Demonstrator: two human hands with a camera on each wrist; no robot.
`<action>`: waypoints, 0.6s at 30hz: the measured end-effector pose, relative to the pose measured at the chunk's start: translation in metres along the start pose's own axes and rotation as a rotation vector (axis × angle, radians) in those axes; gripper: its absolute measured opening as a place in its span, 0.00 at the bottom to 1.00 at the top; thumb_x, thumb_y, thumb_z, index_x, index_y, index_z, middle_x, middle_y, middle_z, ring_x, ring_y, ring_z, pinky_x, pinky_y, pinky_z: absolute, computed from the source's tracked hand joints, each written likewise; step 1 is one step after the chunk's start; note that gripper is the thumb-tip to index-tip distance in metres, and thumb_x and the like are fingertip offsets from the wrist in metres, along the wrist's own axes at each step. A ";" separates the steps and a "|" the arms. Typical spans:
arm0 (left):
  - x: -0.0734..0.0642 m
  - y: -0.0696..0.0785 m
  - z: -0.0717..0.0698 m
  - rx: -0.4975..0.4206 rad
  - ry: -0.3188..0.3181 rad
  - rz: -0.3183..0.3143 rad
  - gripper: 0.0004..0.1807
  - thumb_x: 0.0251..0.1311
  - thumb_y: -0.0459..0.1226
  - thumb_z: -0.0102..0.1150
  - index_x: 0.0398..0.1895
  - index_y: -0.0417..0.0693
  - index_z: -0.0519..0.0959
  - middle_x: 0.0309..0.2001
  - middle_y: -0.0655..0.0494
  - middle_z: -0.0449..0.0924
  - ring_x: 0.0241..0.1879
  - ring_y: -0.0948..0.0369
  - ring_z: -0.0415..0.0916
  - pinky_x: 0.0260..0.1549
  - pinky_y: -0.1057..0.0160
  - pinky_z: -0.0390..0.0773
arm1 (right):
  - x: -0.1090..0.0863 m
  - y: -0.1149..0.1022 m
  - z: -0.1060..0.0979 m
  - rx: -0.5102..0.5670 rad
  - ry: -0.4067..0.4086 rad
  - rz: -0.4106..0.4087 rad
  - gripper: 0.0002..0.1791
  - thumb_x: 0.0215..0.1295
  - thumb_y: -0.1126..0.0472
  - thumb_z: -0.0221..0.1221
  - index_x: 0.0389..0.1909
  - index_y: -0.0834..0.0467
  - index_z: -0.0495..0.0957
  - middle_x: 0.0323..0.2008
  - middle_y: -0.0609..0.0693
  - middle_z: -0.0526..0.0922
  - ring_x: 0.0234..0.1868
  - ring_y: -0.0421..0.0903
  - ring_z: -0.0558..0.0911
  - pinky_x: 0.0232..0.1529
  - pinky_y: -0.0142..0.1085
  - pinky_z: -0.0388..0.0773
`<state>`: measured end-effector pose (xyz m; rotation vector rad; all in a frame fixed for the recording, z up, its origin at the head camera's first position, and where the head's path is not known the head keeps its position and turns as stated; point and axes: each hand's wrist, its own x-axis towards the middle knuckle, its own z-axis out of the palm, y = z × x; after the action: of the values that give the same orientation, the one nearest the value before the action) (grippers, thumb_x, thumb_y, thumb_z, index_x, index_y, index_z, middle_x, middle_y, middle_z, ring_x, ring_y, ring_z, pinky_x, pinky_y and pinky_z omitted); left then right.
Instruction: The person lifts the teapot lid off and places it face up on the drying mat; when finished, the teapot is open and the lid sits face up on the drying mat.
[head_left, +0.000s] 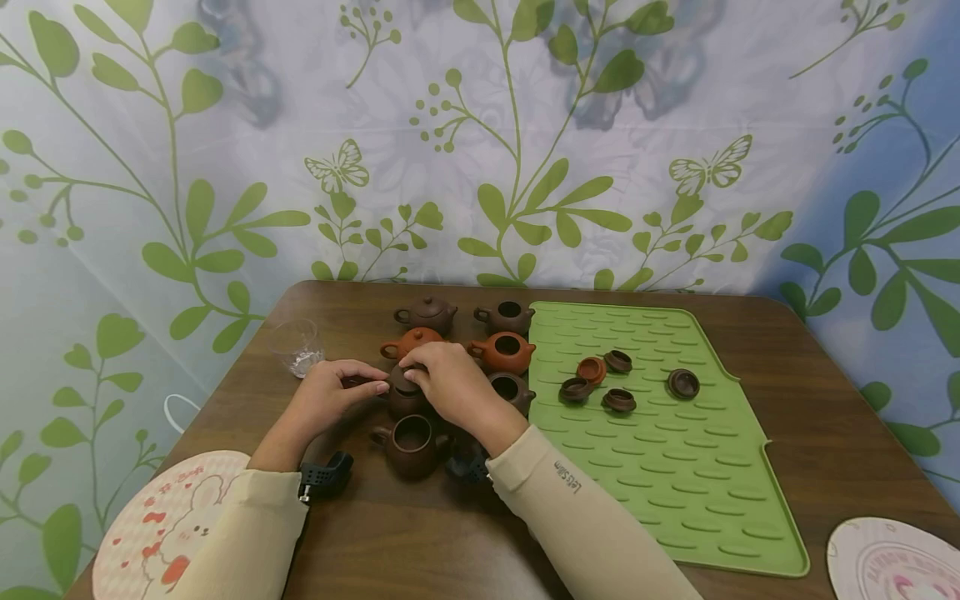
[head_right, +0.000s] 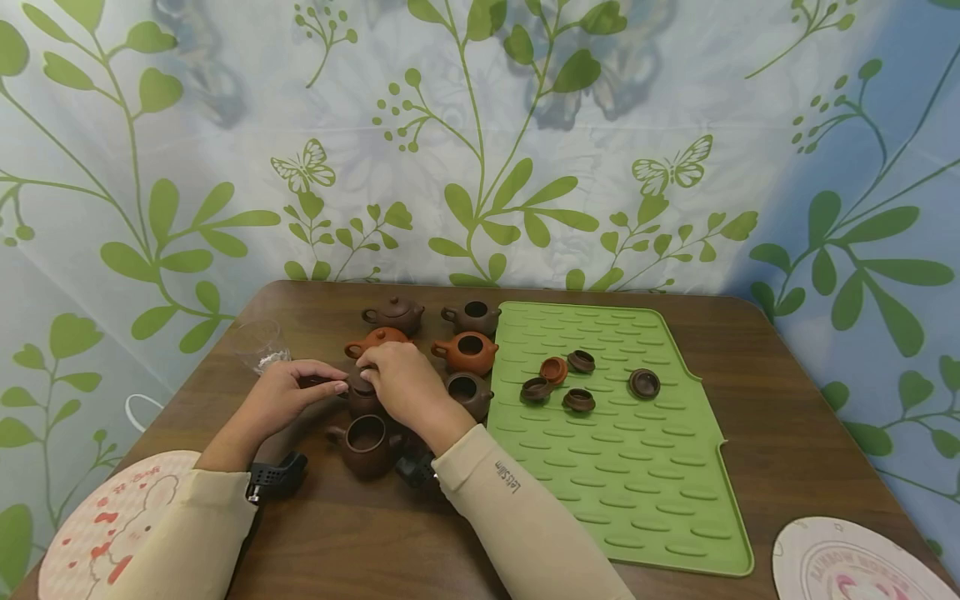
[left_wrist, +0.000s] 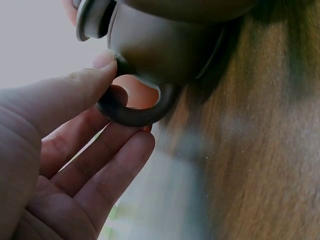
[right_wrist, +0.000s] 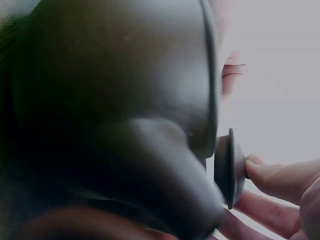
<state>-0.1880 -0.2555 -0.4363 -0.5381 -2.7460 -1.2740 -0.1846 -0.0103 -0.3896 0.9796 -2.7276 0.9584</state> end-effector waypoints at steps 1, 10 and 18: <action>0.000 0.000 0.000 -0.003 0.000 -0.003 0.09 0.66 0.43 0.74 0.45 0.52 0.92 0.43 0.59 0.88 0.41 0.60 0.85 0.40 0.59 0.84 | 0.000 0.000 -0.001 0.004 0.007 -0.001 0.11 0.76 0.61 0.64 0.54 0.56 0.88 0.50 0.48 0.87 0.51 0.44 0.85 0.52 0.35 0.81; 0.000 0.000 -0.001 -0.017 -0.004 -0.011 0.09 0.66 0.42 0.74 0.46 0.52 0.92 0.43 0.60 0.88 0.41 0.60 0.85 0.40 0.61 0.84 | -0.002 -0.001 -0.011 0.100 0.063 0.010 0.13 0.77 0.61 0.63 0.57 0.57 0.87 0.54 0.50 0.87 0.50 0.44 0.85 0.49 0.36 0.82; 0.001 -0.001 -0.001 -0.021 -0.012 0.001 0.09 0.67 0.42 0.74 0.46 0.51 0.92 0.43 0.59 0.89 0.41 0.60 0.85 0.41 0.60 0.84 | -0.003 -0.003 -0.017 0.252 0.029 0.143 0.14 0.79 0.58 0.61 0.60 0.54 0.86 0.55 0.48 0.86 0.35 0.41 0.80 0.40 0.39 0.79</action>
<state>-0.1890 -0.2563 -0.4362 -0.5512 -2.7447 -1.3044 -0.1826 -0.0005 -0.3758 0.8031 -2.7312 1.3565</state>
